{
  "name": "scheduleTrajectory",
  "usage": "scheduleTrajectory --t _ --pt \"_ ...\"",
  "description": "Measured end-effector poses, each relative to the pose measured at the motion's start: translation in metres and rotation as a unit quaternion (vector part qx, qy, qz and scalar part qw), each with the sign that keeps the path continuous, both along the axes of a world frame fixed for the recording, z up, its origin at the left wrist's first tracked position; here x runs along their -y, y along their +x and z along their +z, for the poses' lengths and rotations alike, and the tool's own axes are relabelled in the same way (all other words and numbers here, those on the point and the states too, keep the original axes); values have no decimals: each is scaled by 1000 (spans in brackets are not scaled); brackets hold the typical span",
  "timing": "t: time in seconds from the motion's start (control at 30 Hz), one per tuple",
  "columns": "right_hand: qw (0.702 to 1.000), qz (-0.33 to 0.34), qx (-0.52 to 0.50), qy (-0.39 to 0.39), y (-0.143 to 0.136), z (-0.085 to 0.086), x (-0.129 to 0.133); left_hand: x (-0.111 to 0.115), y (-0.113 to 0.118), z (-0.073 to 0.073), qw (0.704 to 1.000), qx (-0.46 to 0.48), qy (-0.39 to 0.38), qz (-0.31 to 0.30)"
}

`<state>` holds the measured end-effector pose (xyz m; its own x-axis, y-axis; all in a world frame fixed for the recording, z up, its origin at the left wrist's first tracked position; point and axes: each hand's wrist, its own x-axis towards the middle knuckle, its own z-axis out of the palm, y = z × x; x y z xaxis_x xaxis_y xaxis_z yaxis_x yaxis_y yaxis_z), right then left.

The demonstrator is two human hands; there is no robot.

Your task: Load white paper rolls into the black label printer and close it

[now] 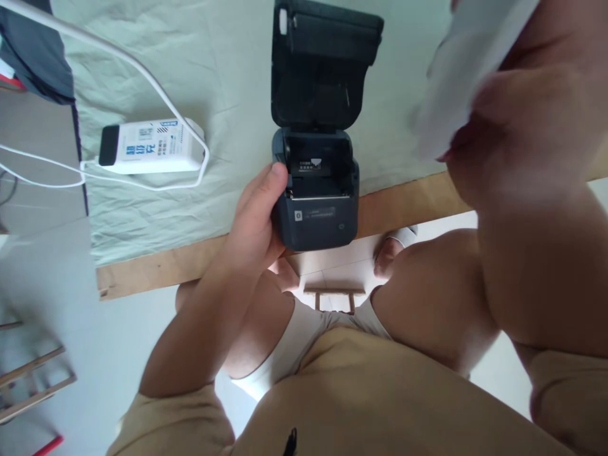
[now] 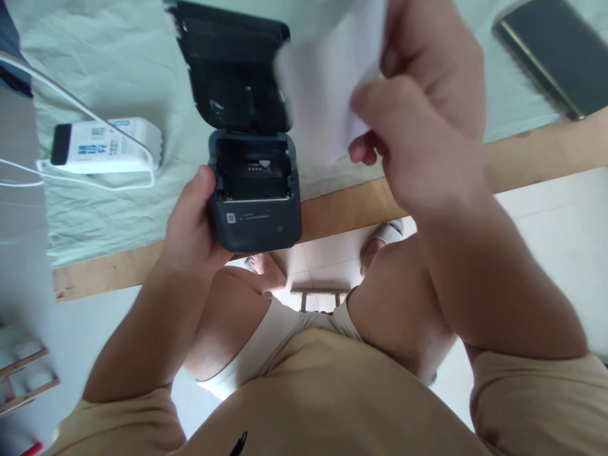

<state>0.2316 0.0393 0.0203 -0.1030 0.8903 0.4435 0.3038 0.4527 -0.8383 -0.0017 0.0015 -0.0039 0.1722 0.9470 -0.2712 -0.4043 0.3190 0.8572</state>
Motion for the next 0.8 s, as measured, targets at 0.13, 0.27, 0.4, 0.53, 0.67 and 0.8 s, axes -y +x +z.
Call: scheduleTrajectory --t 0.13,0.27,0.4,0.53,0.67,0.8 --pt "1000 -5 -11 28 3 -13 -7 -1 2 2 1000 -2 -13 17" --pt "982 -36 174 58 -1 -15 -4 1 1 -1 1000 14 7 5" --pt "967 -50 246 46 1 -26 -12 2 1 -3 1000 23 16 -4" --pt "955 -61 287 -35 3 -32 -15 2 2 1 1000 -1 -5 8" --pt "952 -89 252 147 15 -16 -5 3 4 5 1000 0 -18 12" --pt "923 -159 308 165 38 -12 -15 4 6 7 999 15 -21 25"
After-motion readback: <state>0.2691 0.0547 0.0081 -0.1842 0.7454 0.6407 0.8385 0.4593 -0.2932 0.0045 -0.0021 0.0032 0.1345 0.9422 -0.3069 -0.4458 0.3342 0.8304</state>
